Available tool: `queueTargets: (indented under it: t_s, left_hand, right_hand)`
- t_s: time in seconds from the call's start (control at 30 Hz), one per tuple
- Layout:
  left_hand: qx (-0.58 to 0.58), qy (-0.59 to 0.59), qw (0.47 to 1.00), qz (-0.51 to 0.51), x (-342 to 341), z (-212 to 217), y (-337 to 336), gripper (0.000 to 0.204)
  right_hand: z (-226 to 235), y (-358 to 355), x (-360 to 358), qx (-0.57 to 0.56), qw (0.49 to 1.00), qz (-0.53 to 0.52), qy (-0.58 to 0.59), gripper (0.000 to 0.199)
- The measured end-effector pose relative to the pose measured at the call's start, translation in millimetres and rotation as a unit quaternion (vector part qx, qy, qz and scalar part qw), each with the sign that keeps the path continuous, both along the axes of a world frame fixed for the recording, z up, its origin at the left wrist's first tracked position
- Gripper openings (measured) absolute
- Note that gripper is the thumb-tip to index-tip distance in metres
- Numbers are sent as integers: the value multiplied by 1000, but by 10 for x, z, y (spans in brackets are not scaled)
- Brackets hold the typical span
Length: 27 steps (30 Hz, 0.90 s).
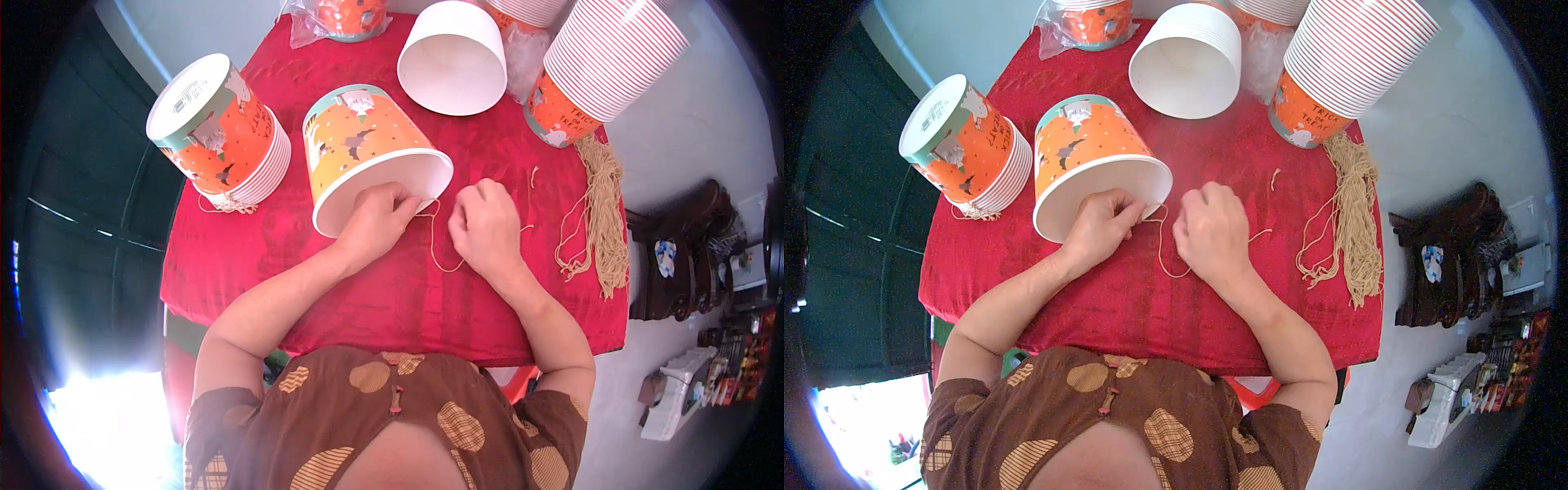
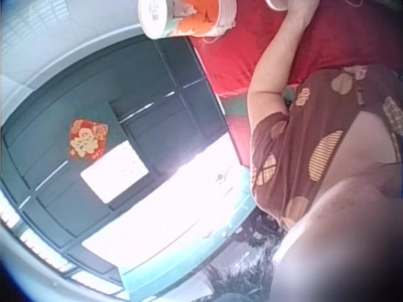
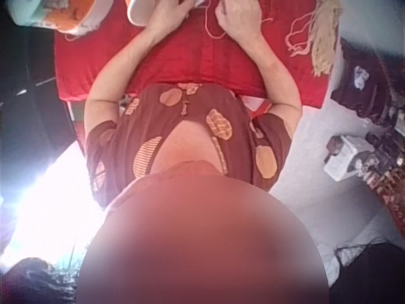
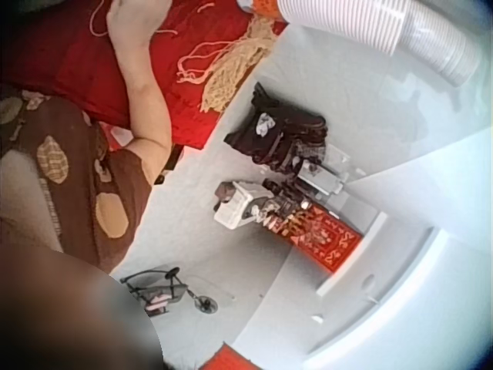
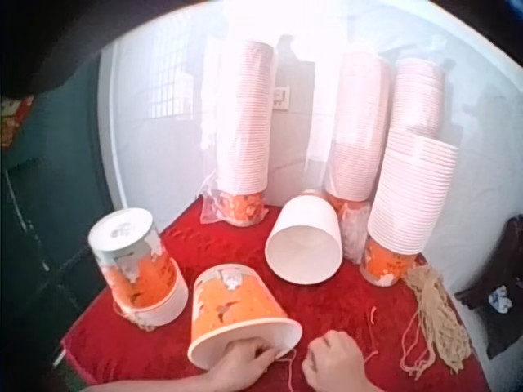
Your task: The person is tying thin strings to the rim of paper Halloween buckets to create handles.
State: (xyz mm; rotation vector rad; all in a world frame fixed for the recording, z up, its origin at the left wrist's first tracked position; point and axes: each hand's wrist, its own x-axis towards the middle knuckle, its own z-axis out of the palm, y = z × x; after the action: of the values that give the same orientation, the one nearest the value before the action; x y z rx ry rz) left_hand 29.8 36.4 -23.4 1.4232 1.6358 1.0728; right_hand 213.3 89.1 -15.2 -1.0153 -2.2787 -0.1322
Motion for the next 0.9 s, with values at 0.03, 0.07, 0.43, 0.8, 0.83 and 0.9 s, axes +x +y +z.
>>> queueTargets:
  t_s: [0.03, 0.07, 0.43, 0.8, 0.83, 0.9]
  left_hand:
    - [2, 1, 1000, -1, -1, -15, 2, 25]
    - [3, 2, 1000, -1, 2, -12, 2, 25]
    - [8, 3, 1000, 0, 8, 5, -1, 25]
    - [32, 11, 999, -8, -3, -66, 6, 25]
    - [47, 13, 999, -16, -12, -84, 8, 25]
    - [38, 13, 999, -19, -22, -76, 4, 23]
  right_hand:
    - [3, -17, -19, -14, 997, 69, 32, 11]
    - [4, -39, -40, -28, 988, 137, 64, 11]
    - [-68, -96, -33, -40, 998, -7, -43, 16]
    - [-194, -124, -128, -80, 987, 124, 58, 10]
    - [-203, -122, -132, -80, 987, 124, 59, 10]
    - [-214, -121, -139, -89, 985, 131, 74, 10]
